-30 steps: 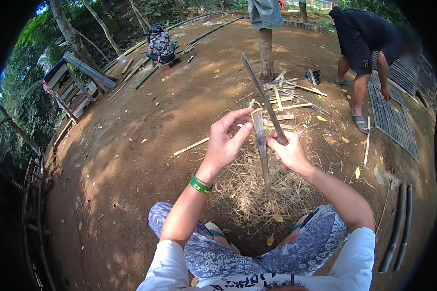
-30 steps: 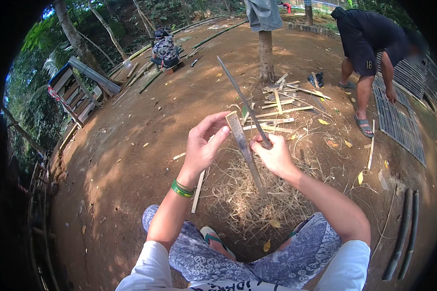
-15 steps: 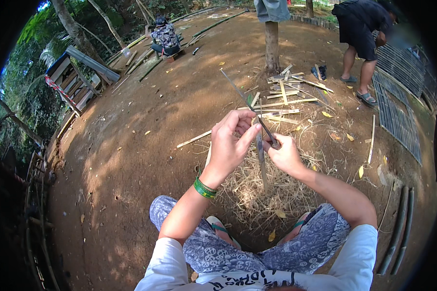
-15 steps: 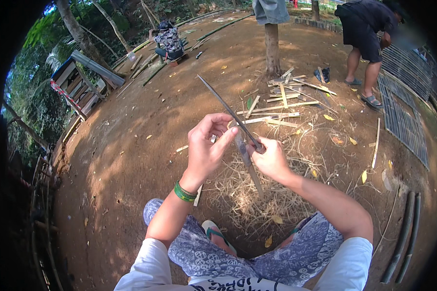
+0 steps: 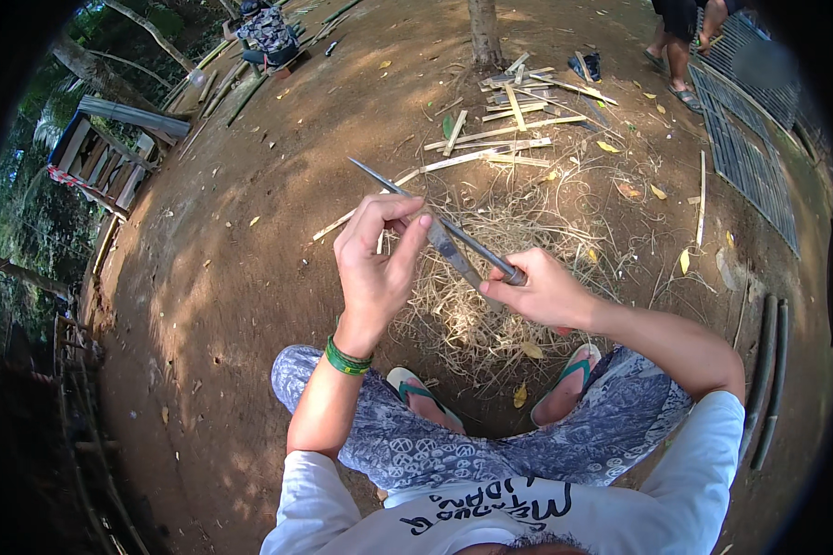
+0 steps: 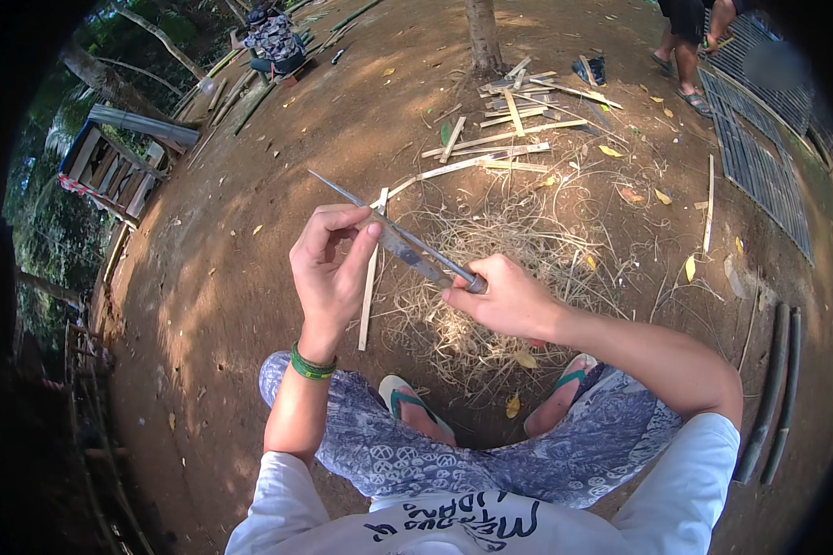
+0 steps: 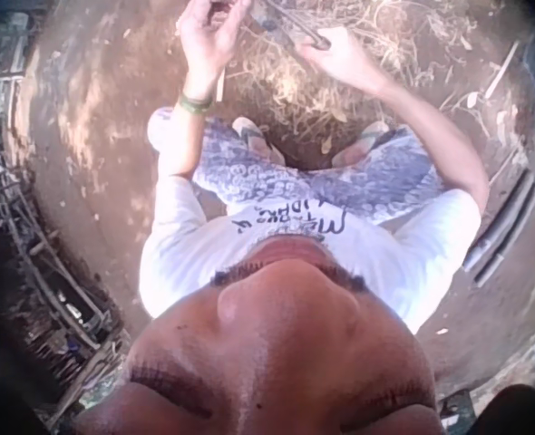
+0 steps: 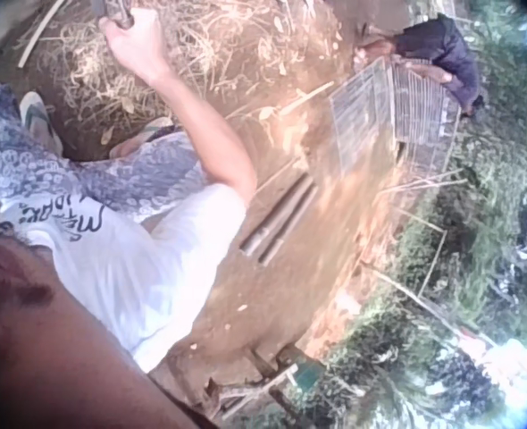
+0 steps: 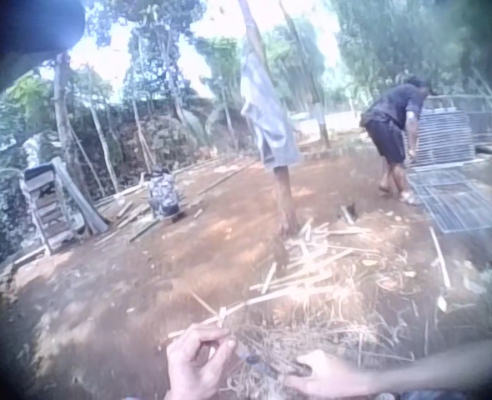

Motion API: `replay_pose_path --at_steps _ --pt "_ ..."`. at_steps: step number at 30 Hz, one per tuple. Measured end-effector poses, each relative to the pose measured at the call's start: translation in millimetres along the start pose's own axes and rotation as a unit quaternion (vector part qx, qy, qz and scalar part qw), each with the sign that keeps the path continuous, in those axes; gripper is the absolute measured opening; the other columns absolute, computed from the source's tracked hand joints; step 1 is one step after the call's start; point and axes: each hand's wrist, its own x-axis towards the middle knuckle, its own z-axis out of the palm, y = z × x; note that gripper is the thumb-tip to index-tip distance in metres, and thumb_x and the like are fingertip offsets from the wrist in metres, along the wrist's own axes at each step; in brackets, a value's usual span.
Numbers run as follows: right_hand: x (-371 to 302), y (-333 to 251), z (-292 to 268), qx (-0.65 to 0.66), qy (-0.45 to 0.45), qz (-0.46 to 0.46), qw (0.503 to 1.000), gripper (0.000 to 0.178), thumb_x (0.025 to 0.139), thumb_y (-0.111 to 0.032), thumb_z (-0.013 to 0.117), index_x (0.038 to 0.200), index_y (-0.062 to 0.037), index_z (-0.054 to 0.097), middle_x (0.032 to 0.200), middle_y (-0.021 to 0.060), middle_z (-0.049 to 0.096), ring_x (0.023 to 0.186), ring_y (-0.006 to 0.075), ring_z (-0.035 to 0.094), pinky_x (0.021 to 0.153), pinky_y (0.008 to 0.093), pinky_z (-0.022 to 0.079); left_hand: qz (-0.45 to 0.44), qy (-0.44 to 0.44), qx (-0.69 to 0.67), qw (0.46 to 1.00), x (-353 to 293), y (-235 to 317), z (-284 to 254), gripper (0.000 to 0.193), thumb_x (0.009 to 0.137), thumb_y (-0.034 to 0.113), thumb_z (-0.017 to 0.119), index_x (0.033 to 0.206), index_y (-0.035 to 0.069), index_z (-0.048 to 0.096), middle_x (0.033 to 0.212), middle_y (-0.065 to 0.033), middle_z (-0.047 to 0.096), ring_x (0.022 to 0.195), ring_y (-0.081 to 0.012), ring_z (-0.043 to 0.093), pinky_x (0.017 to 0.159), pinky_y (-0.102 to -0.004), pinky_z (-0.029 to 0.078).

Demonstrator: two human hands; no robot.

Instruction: The person sits on the ground and uses a machete to split long bamboo strips into thinner slats. They hold the bamboo with one hand and strike it with the machete in the other, repeating the process to create multiple thin pieces.

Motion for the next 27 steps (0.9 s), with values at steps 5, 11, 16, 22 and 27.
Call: replay_pose_path --at_steps 5,11,16,22,27 --pt "-12.2 38.4 26.0 0.038 -0.047 0.068 0.996 0.031 0.095 -0.032 0.065 0.093 -0.0013 0.069 0.055 0.0049 0.057 0.044 0.0122 0.055 0.046 0.0338 0.042 0.030 -0.004 -0.019 0.999 -17.4 7.8 -3.9 0.018 0.083 -0.008 0.075 0.097 -0.003 0.066 0.101 -0.0112 0.067 0.090 -0.0139 0.064 0.079 -0.0268 0.053" --pt "-13.5 78.3 39.8 0.031 -0.079 0.198 0.977 0.034 0.094 -0.029 0.065 0.072 -0.0028 0.059 0.053 0.0049 0.054 0.042 0.0134 0.053 0.043 0.0332 0.042 0.041 -0.011 -0.043 0.998 -35.1 7.3 -10.5 0.021 0.082 -0.013 0.073 0.099 -0.004 0.064 0.104 -0.0132 0.065 0.093 -0.0155 0.065 0.082 -0.0287 0.054" --pt "-34.4 58.4 46.3 0.052 -0.050 0.081 0.994 0.030 0.096 -0.025 0.065 0.078 -0.0008 0.064 0.050 0.0015 0.052 0.037 0.0106 0.048 0.034 0.0294 0.034 0.026 -0.009 -0.065 0.998 -49.2 5.4 -19.2 0.022 0.083 -0.013 0.072 0.102 -0.005 0.063 0.105 -0.0150 0.065 0.093 -0.0163 0.065 0.081 -0.0292 0.055" --pt "-31.1 68.1 35.5 0.050 -0.053 0.157 0.985 0.036 0.094 -0.031 0.067 0.073 -0.0012 0.065 0.049 0.0020 0.051 0.046 0.0109 0.051 0.045 0.0338 0.038 0.056 -0.015 -0.042 0.997 -43.8 14.0 -22.2 0.021 0.079 -0.013 0.075 0.096 -0.004 0.065 0.099 -0.0166 0.069 0.088 -0.0186 0.067 0.074 -0.0297 0.056" --pt "-48.6 6.0 14.6 0.131 0.008 0.011 0.991 0.030 0.094 -0.026 0.069 0.077 -0.0022 0.067 0.051 -0.0050 0.044 0.048 0.0044 0.039 0.044 0.0308 0.028 0.062 -0.014 -0.034 0.997 -47.1 18.4 -19.6 0.022 0.077 -0.013 0.077 0.095 -0.003 0.066 0.097 -0.0157 0.070 0.083 -0.0182 0.067 0.070 -0.0280 0.056"
